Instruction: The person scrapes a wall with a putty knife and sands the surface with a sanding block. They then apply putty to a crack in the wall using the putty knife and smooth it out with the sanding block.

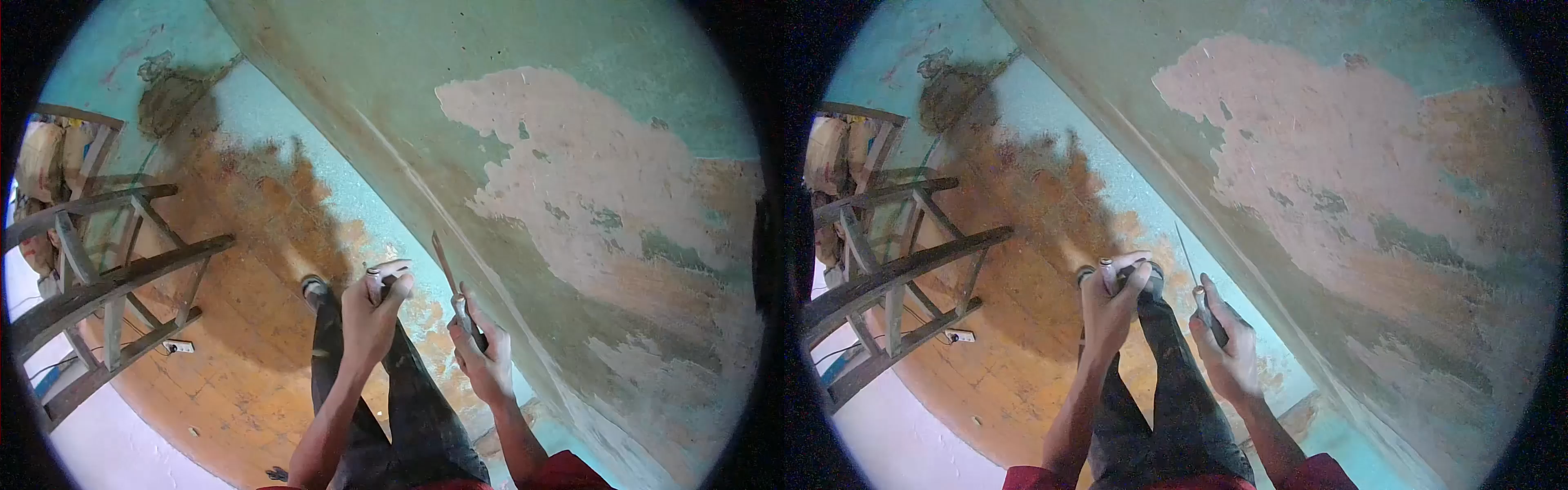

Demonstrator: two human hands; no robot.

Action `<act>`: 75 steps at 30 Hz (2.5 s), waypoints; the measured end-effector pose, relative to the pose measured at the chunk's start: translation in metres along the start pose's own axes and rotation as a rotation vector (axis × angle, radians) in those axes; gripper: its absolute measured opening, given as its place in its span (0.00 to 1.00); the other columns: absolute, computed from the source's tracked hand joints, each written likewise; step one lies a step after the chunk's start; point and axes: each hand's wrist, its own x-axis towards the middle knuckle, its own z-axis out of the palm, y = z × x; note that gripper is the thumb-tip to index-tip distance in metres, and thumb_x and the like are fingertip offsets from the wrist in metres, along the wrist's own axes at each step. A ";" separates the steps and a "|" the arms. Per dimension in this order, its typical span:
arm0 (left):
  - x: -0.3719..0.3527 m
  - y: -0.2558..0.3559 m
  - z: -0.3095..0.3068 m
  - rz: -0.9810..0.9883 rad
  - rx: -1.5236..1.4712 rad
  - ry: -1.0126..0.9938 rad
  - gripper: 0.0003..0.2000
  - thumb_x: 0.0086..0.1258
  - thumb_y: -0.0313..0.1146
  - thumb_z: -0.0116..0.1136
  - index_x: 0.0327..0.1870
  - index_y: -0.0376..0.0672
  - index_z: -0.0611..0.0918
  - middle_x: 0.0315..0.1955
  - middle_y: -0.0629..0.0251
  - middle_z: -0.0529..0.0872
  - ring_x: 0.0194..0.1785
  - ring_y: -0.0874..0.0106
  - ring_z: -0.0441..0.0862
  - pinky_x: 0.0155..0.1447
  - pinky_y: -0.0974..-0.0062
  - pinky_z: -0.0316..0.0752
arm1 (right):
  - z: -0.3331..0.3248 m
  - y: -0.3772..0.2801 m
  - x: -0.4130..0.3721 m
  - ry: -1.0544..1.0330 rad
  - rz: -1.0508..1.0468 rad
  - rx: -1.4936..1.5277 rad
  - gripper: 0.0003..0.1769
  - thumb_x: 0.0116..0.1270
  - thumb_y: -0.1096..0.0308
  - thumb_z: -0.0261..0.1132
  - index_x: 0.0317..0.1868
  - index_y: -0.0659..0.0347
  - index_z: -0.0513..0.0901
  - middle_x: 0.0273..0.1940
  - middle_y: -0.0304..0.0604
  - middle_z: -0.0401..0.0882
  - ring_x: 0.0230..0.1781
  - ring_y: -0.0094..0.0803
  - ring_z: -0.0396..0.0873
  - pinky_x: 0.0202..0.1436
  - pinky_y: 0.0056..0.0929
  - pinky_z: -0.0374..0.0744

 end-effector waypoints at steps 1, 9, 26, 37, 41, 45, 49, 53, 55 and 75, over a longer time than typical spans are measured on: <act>-0.001 0.005 0.004 -0.059 -0.050 0.003 0.14 0.77 0.34 0.57 0.55 0.35 0.84 0.28 0.68 0.83 0.30 0.80 0.76 0.36 0.83 0.71 | 0.000 -0.003 -0.001 0.012 -0.004 0.072 0.32 0.74 0.65 0.60 0.77 0.60 0.64 0.43 0.41 0.81 0.32 0.21 0.72 0.40 0.24 0.74; 0.009 0.040 0.012 0.070 -0.014 -0.145 0.19 0.79 0.33 0.52 0.64 0.31 0.77 0.45 0.54 0.85 0.37 0.73 0.80 0.44 0.76 0.75 | 0.012 -0.033 -0.012 0.142 0.007 0.335 0.33 0.76 0.63 0.58 0.77 0.65 0.62 0.41 0.40 0.82 0.26 0.18 0.71 0.30 0.21 0.72; 0.027 0.095 0.031 0.609 0.021 -0.494 0.33 0.80 0.38 0.50 0.80 0.38 0.51 0.76 0.36 0.54 0.76 0.41 0.57 0.73 0.56 0.67 | 0.046 -0.059 -0.011 0.589 -0.250 0.392 0.31 0.74 0.71 0.56 0.75 0.74 0.62 0.43 0.39 0.82 0.32 0.15 0.72 0.38 0.14 0.69; 0.028 0.098 0.045 0.649 0.003 -0.390 0.32 0.79 0.32 0.49 0.79 0.33 0.51 0.76 0.34 0.53 0.75 0.38 0.57 0.74 0.56 0.65 | 0.035 -0.074 -0.010 0.600 -0.275 0.251 0.30 0.73 0.71 0.54 0.73 0.76 0.64 0.50 0.46 0.83 0.48 0.24 0.77 0.53 0.22 0.73; 0.023 0.094 0.049 0.606 -0.071 -0.397 0.30 0.79 0.30 0.48 0.78 0.31 0.53 0.76 0.34 0.53 0.77 0.43 0.53 0.77 0.59 0.59 | 0.040 -0.059 -0.012 0.608 -0.328 0.203 0.30 0.73 0.73 0.53 0.73 0.77 0.63 0.60 0.55 0.79 0.59 0.32 0.76 0.62 0.28 0.72; 0.028 0.110 0.053 0.562 -0.168 -0.344 0.31 0.80 0.31 0.47 0.79 0.32 0.52 0.76 0.35 0.55 0.78 0.54 0.57 0.77 0.63 0.60 | 0.028 -0.072 -0.006 0.602 -0.310 0.169 0.31 0.69 0.75 0.54 0.72 0.77 0.65 0.51 0.54 0.83 0.52 0.29 0.78 0.56 0.26 0.74; 0.026 0.103 0.045 0.549 -0.085 -0.374 0.32 0.79 0.28 0.47 0.79 0.31 0.50 0.75 0.38 0.60 0.76 0.56 0.62 0.74 0.66 0.64 | 0.032 -0.068 -0.002 0.604 -0.417 0.066 0.29 0.71 0.74 0.52 0.71 0.77 0.66 0.47 0.53 0.83 0.46 0.30 0.81 0.52 0.25 0.76; 0.026 0.107 0.049 0.497 -0.128 -0.359 0.32 0.79 0.26 0.47 0.79 0.32 0.49 0.76 0.40 0.57 0.70 0.66 0.72 0.65 0.72 0.72 | 0.021 -0.073 -0.005 0.566 -0.381 0.084 0.29 0.71 0.73 0.52 0.71 0.77 0.66 0.49 0.56 0.83 0.49 0.33 0.82 0.52 0.26 0.77; 0.033 0.115 0.037 0.441 -0.068 -0.354 0.31 0.79 0.27 0.47 0.78 0.31 0.51 0.76 0.39 0.57 0.71 0.65 0.71 0.66 0.72 0.71 | 0.025 -0.087 0.002 0.520 -0.343 0.132 0.29 0.71 0.73 0.52 0.71 0.78 0.66 0.53 0.57 0.83 0.52 0.33 0.81 0.55 0.27 0.76; 0.023 0.116 0.044 0.660 0.070 -0.284 0.29 0.80 0.30 0.47 0.78 0.33 0.54 0.73 0.37 0.62 0.74 0.56 0.68 0.69 0.65 0.71 | 0.022 -0.094 -0.012 0.542 -0.236 0.388 0.29 0.71 0.75 0.51 0.72 0.73 0.67 0.54 0.58 0.83 0.56 0.31 0.79 0.58 0.26 0.74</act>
